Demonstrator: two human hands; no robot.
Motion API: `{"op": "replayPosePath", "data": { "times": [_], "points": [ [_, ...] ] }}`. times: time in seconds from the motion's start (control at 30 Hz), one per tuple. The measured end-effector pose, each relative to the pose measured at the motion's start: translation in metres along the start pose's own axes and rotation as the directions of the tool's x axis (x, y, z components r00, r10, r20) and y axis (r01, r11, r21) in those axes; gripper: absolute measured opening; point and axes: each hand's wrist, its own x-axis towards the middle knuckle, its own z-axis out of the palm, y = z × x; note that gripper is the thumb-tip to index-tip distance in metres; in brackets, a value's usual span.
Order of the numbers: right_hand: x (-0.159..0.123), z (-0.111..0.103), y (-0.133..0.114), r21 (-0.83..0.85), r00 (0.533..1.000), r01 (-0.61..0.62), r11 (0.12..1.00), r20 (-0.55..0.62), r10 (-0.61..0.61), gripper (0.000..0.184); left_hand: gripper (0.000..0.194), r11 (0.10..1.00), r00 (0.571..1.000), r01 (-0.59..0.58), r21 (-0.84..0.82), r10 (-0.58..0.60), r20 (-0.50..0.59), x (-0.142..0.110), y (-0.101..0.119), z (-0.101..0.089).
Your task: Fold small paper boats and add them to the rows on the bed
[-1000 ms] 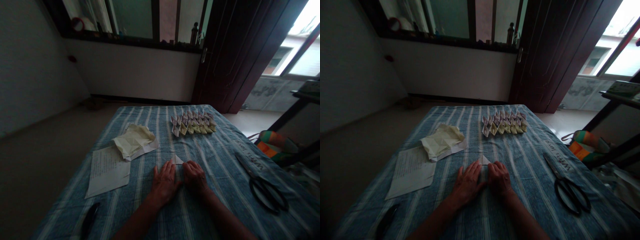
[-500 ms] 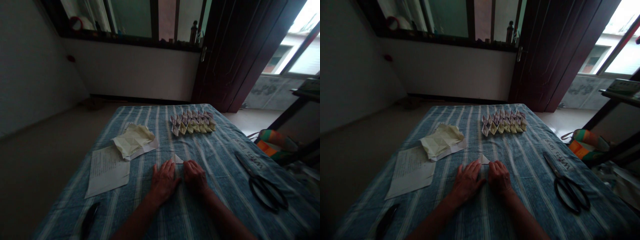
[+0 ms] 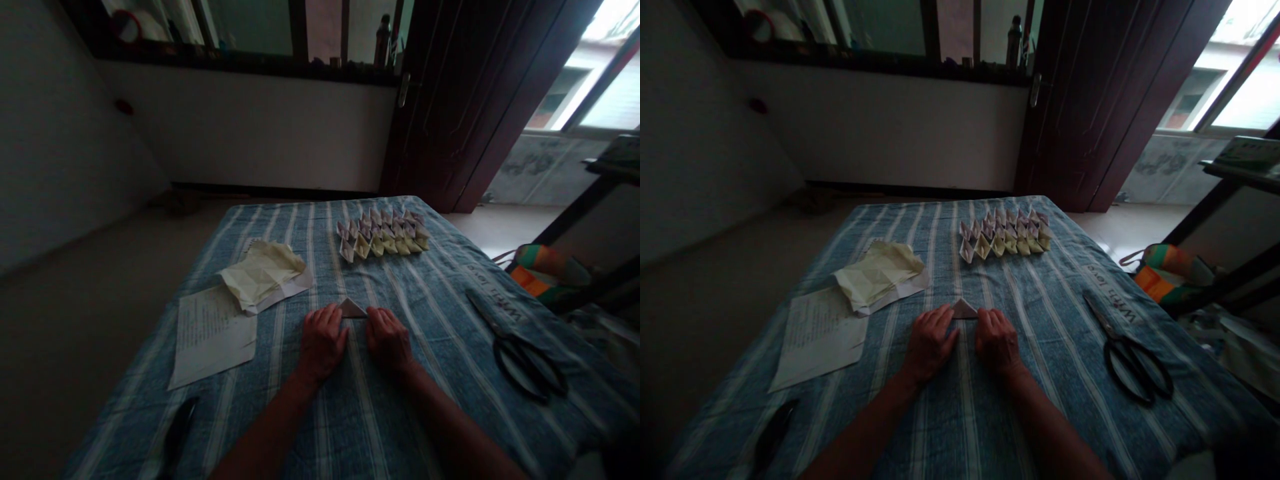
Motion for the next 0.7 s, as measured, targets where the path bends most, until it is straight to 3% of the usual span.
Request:
{"op": "replayPosePath", "data": {
  "times": [0.23, 0.7],
  "points": [
    [0.0, 0.001, 0.001, 0.003, 1.0, -0.003, 1.0, 0.006, 0.003, 0.02, 0.036, 1.0, 0.998, 0.003, -0.013, -0.003, -0.07, 0.006, -0.002, 0.004],
    [0.002, -0.004, -0.001, -0.004, 0.998, -0.037, 0.999, 0.053, 0.037, 0.019, 0.039, 0.988, 0.996, 0.052, -0.144, -0.062, -0.065, 0.012, -0.006, 0.004]
  ]
}}
